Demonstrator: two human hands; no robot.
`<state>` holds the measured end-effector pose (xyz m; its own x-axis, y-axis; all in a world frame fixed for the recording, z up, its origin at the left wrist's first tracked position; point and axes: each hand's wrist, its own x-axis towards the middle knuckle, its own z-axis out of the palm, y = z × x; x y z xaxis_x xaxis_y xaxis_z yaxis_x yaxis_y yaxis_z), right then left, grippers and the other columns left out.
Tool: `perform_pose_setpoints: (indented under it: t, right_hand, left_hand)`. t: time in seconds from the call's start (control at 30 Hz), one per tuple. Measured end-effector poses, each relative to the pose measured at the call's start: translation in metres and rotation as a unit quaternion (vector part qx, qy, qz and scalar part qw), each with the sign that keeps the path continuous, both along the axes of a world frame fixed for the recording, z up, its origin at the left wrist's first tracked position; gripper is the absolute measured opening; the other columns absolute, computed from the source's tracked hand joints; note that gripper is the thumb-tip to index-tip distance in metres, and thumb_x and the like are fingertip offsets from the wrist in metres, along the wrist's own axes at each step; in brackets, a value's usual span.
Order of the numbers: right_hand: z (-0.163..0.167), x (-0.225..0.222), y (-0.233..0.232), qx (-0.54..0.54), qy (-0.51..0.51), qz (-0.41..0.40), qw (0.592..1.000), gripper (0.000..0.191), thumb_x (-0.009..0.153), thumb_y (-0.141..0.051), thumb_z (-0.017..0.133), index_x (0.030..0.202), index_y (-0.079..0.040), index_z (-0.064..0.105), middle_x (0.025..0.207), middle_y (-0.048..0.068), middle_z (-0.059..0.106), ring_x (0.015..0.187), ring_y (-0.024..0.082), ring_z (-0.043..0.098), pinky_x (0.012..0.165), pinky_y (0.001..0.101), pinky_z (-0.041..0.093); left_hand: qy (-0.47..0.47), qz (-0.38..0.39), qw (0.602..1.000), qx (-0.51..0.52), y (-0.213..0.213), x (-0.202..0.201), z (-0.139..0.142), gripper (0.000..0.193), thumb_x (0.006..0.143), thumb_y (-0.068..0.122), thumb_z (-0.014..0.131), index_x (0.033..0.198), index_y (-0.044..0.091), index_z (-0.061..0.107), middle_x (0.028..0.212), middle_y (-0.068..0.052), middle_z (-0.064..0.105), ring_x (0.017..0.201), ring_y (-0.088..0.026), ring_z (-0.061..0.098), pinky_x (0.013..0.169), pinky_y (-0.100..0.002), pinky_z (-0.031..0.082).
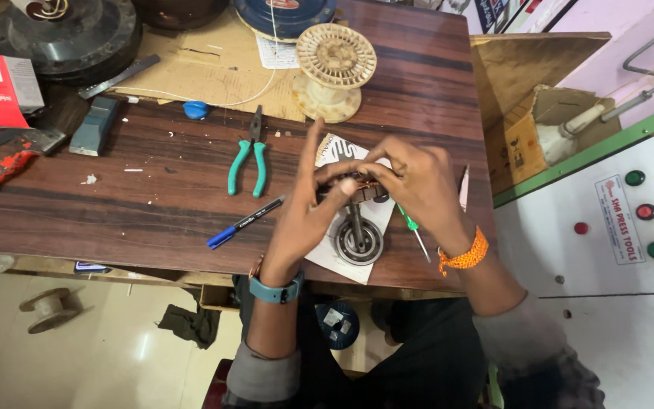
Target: The person sits at a workbench repairing a mixer grinder motor. They hold the copper-wound armature, fit it into the motor housing and bearing, and use a screwdriver to work on the assembly, repositioning the armature repeatedly as they align and secure the parts.
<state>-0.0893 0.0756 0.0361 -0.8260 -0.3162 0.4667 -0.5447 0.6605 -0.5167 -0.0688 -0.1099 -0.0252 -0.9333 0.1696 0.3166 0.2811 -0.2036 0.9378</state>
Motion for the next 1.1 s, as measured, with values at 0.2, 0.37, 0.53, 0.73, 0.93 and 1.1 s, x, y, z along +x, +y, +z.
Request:
perform_pose_setpoints:
  t: [0.2,0.37,0.53,0.73,0.93,1.1]
  right_hand:
    - [0.009,0.002,-0.017,-0.015,-0.030,0.003,0.999,0.016,0.086,-0.011,0.083,0.090,-0.003,0.069,0.070,0.005,0.066,0.052,0.011,0.051,0.048,0.0299,0.038]
    - [0.009,0.017,-0.022,-0.024,-0.016,0.022,0.999,0.013,0.087,-0.009,0.082,0.093,-0.003,0.072,0.072,0.006,0.057,0.060,0.012,0.047,0.054,0.0298,0.039]
    - [-0.008,0.049,-0.022,-0.081,-0.047,-0.032,0.995,0.009,0.092,-0.010,0.077,0.096,-0.004,0.073,0.074,-0.002,0.061,0.060,0.004,0.048,0.052,0.0267,0.038]
    - [-0.059,0.076,-0.027,-0.174,-0.157,-0.138,0.962,0.011,0.096,-0.012,0.074,0.096,-0.001,0.075,0.064,0.001,0.043,0.058,0.004,0.033,0.051,0.0246,0.025]
    - [-0.088,0.081,-0.031,-0.219,-0.155,-0.047,0.962,0.015,0.099,-0.010,0.067,0.106,-0.001,0.075,0.083,0.001,0.075,0.068,0.001,0.060,0.058,0.0191,0.046]
    - [-0.098,0.080,-0.031,-0.200,-0.148,-0.093,0.964,0.018,0.099,-0.013,0.067,0.108,-0.001,0.076,0.084,0.004,0.076,0.069,0.005,0.061,0.060,0.0220,0.048]
  left_hand:
    - [-0.075,-0.022,0.991,0.109,-0.006,-0.008,-0.005,0.097,0.093,0.004,0.070,0.165,0.013,0.005,0.104,-0.013,0.077,0.104,-0.016,0.071,0.097,-0.033,0.055]
    - [-0.043,-0.045,0.990,0.125,-0.009,-0.006,-0.004,0.095,0.091,-0.002,0.069,0.163,0.014,0.010,0.094,-0.005,0.068,0.091,-0.011,0.065,0.087,-0.029,0.054]
    - [0.015,-0.031,0.997,0.072,-0.019,-0.007,-0.007,0.077,0.096,-0.001,0.067,0.160,0.012,0.025,0.095,-0.002,0.066,0.089,-0.008,0.060,0.081,-0.025,0.049]
    - [0.018,-0.041,0.999,0.028,-0.023,-0.010,-0.016,0.034,0.097,0.002,0.066,0.130,0.007,0.057,0.099,0.000,0.064,0.092,-0.007,0.057,0.084,-0.024,0.048]
    - [0.050,-0.048,0.998,-0.009,-0.029,-0.010,-0.016,0.013,0.099,0.004,0.065,0.111,0.004,0.062,0.106,-0.002,0.063,0.101,-0.010,0.059,0.091,-0.028,0.050]
    - [0.064,-0.009,0.995,-0.072,-0.028,-0.007,-0.009,0.010,0.098,0.007,0.064,0.108,0.006,0.064,0.102,-0.003,0.068,0.098,-0.013,0.063,0.089,-0.030,0.051]
